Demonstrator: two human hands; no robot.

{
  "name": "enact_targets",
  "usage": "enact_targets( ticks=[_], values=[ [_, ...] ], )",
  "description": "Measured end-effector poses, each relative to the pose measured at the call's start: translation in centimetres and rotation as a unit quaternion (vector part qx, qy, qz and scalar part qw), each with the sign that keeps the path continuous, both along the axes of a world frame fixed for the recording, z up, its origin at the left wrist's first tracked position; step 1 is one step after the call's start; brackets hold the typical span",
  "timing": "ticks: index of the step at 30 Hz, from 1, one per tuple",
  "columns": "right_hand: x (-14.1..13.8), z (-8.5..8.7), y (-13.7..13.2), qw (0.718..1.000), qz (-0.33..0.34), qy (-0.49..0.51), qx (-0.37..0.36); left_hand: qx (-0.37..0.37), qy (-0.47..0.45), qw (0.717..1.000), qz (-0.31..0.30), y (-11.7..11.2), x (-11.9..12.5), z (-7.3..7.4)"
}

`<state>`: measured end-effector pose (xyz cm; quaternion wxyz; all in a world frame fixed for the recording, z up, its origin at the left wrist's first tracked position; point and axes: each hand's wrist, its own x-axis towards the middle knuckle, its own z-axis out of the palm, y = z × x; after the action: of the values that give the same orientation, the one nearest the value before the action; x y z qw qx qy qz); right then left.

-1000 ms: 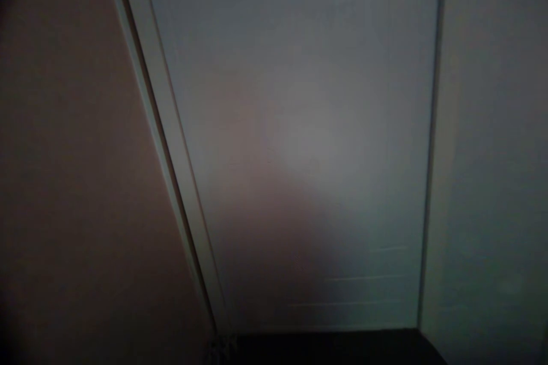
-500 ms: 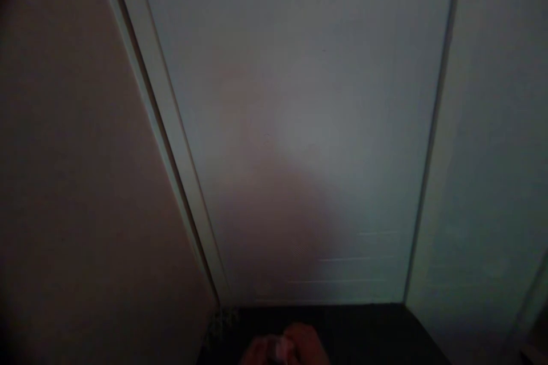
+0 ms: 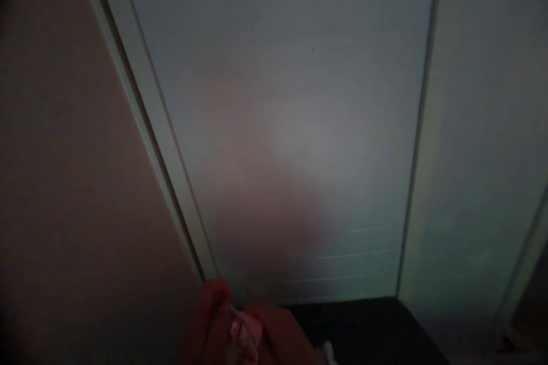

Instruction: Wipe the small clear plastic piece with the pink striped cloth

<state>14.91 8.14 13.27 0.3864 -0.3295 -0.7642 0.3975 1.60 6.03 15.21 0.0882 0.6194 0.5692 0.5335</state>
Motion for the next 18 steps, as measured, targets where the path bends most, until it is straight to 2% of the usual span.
enact_targets(
  ticks=[3,7,9,14,18],
  values=[
    [-0.2,0.8,0.0,0.997,-0.009,0.039,0.066,0.002,0.021,1.0,-0.01,0.4,0.4,1.3],
    [0.2,0.6,0.8,0.984,-0.046,0.083,0.153,-0.014,0.043,0.997,-0.061,1.0,1.1,2.4],
    [0.5,0.3,1.0,0.981,-0.065,0.065,0.17,-0.014,0.024,0.998,-0.062,1.2,1.3,2.3],
    [0.6,0.2,0.9,0.98,-0.095,0.03,0.173,0.003,-0.071,0.997,0.007,2.0,1.4,1.0],
    [0.5,-0.1,1.3,0.981,-0.092,0.01,0.168,-0.03,-0.112,0.992,-0.038,2.6,1.0,0.3]
  ],
)
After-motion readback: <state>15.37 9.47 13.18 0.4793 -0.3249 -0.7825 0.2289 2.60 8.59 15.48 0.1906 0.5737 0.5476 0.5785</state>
